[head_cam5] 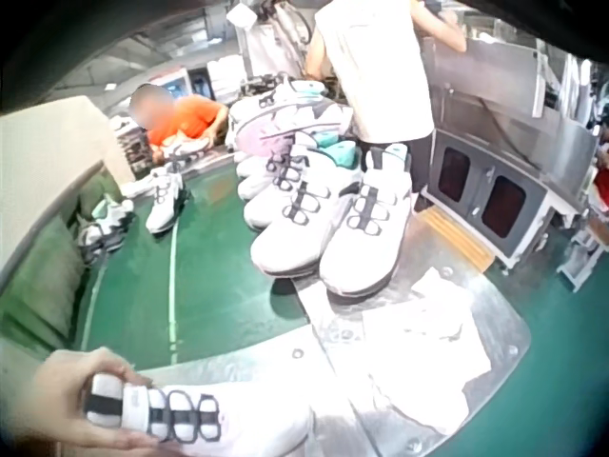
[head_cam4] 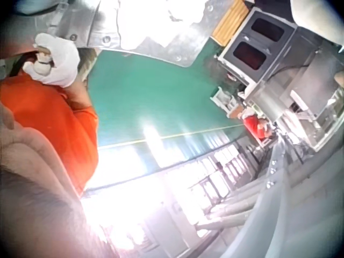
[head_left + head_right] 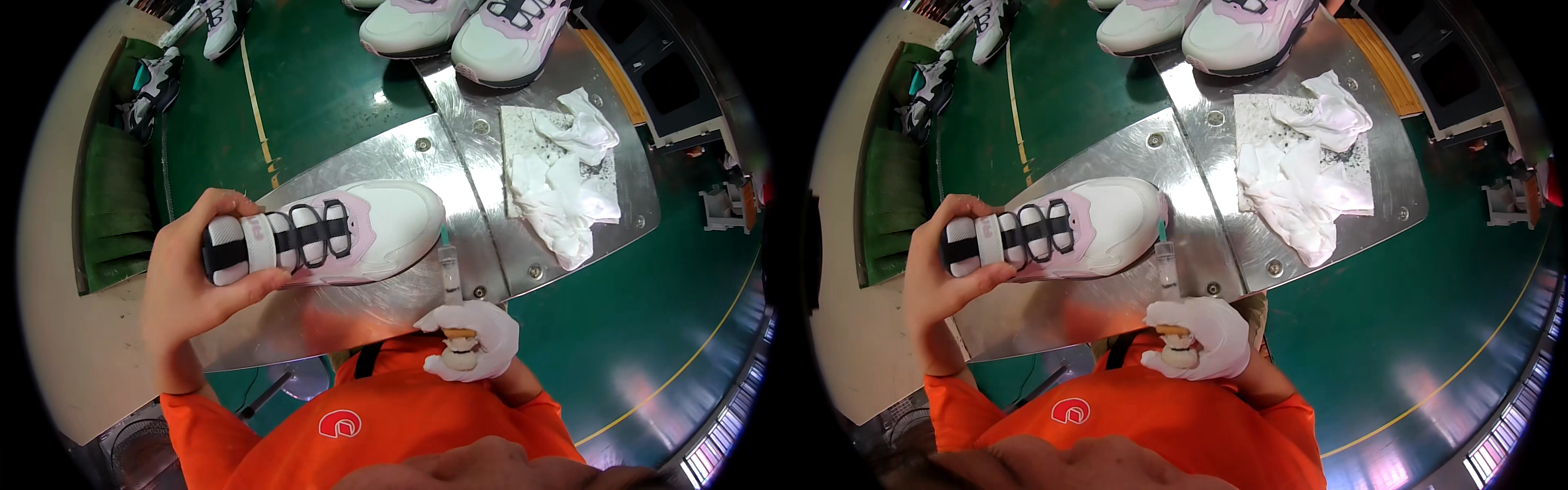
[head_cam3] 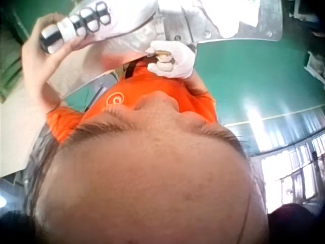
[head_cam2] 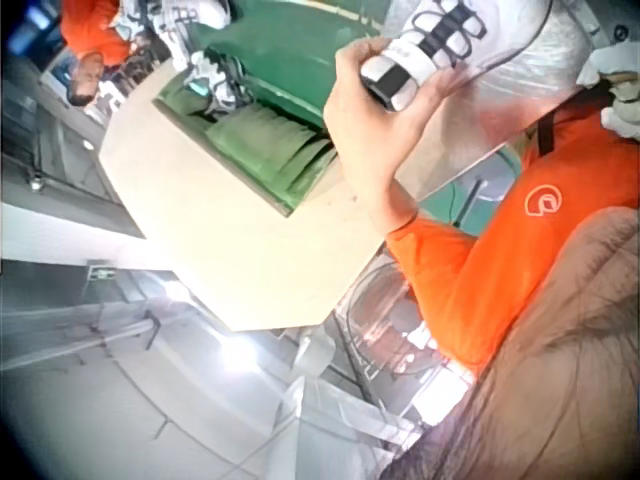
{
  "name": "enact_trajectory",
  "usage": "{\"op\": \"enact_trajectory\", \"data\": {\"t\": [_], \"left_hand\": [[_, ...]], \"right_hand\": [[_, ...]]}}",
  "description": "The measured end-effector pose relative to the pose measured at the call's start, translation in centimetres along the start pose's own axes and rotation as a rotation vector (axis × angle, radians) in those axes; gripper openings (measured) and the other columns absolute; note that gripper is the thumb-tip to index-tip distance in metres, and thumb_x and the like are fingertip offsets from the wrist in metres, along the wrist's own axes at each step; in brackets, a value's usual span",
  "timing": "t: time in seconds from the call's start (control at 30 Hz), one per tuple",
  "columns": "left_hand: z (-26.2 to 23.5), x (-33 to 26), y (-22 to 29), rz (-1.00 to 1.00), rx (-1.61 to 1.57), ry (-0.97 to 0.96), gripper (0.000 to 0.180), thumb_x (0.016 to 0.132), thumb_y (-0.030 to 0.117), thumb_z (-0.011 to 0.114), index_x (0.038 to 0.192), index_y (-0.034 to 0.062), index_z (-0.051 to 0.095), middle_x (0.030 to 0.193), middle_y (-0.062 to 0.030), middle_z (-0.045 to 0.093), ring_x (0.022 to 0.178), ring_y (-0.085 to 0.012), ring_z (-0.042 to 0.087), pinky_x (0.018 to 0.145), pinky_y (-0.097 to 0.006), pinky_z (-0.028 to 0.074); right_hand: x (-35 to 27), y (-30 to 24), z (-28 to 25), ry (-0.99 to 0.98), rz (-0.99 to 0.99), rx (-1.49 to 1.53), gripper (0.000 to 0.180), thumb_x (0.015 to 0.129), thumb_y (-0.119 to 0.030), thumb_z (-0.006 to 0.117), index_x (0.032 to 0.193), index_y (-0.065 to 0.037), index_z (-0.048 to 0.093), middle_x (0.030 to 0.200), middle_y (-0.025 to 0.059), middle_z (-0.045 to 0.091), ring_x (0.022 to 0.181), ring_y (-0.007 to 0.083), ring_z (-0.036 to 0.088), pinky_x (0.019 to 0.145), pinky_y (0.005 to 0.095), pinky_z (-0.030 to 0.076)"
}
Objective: The person applies glue to the sole of a white and pink sneaker using a syringe. They repeatedly pick up shoes from a metal table, apply glue to the bottom edge, and place them back down. The task is performed in a factory setting with other workers visible in the background.
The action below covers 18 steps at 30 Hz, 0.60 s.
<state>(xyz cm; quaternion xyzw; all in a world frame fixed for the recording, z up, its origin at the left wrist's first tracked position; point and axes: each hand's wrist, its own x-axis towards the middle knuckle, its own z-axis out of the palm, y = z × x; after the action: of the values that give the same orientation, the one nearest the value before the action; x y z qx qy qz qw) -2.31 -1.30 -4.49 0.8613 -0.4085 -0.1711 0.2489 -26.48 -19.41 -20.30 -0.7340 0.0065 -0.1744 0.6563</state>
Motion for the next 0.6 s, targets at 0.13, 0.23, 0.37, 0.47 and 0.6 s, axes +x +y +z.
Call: {"op": "enact_trajectory", "data": {"t": [0.13,0.23,0.37,0.47,0.6], "left_hand": [[-2.9,3.0,0.3,0.07,-0.023,-0.415,0.071,0.062,0.033,0.09,0.116,-0.0013,0.058,0.107,-0.0153,0.064,0.096,-0.0243,0.064,0.087,-0.034,0.049],[-5.3,6.8,-0.3,0.4,-0.128,-0.783,0.094,0.064,0.048,0.088,0.131,-0.0064,0.052,0.134,-0.0262,0.054,0.126,-0.0342,0.053,0.104,-0.042,0.041],[0.4,13.3,2.6,0.237,-0.093,-0.868,0.07,0.087,0.05,0.069,0.135,0.0014,0.054,0.135,-0.0143,0.058,0.123,-0.0252,0.055,0.101,-0.04,0.043],[6.3,16.1,2.8,0.208,0.01,-1.079,0.058,0.095,0.044,0.061,0.134,0.0027,0.055,0.13,-0.0119,0.061,0.118,-0.0221,0.057,0.098,-0.035,0.045],[8.0,14.7,1.9,0.264,-0.038,-0.995,0.052,0.092,0.041,0.066,0.125,0.0015,0.061,0.121,-0.0111,0.063,0.106,-0.0206,0.058,0.091,-0.033,0.046]], "right_hand": [[-0.8,0.8,0.2,0.009,-0.021,-0.114,0.044,0.064,-0.022,0.086,0.101,-0.009,0.065,0.067,-0.0007,0.057,0.055,0.0196,0.053,0.05,0.0307,0.043],[-0.8,0.5,0.2,0.019,-0.078,-0.073,0.044,0.065,-0.019,0.086,0.102,-0.007,0.065,0.07,-0.001,0.06,0.056,0.0178,0.053,0.051,0.0286,0.044],[-1.6,0.6,0.2,0.06,0.047,0.123,0.049,0.069,-0.007,0.083,0.113,-0.003,0.062,0.083,0.0033,0.067,0.061,0.0121,0.057,0.056,0.0256,0.046],[-2.3,1.1,0.5,0.121,0.045,0.29,0.054,0.071,-0.001,0.08,0.12,0.0,0.058,0.09,0.0075,0.069,0.07,0.0121,0.062,0.064,0.0258,0.051],[-1.8,0.0,-0.3,0.115,0.042,0.431,0.054,0.069,0.004,0.076,0.12,0.005,0.057,0.093,0.0144,0.07,0.082,0.0204,0.068,0.075,0.0303,0.056]]}}
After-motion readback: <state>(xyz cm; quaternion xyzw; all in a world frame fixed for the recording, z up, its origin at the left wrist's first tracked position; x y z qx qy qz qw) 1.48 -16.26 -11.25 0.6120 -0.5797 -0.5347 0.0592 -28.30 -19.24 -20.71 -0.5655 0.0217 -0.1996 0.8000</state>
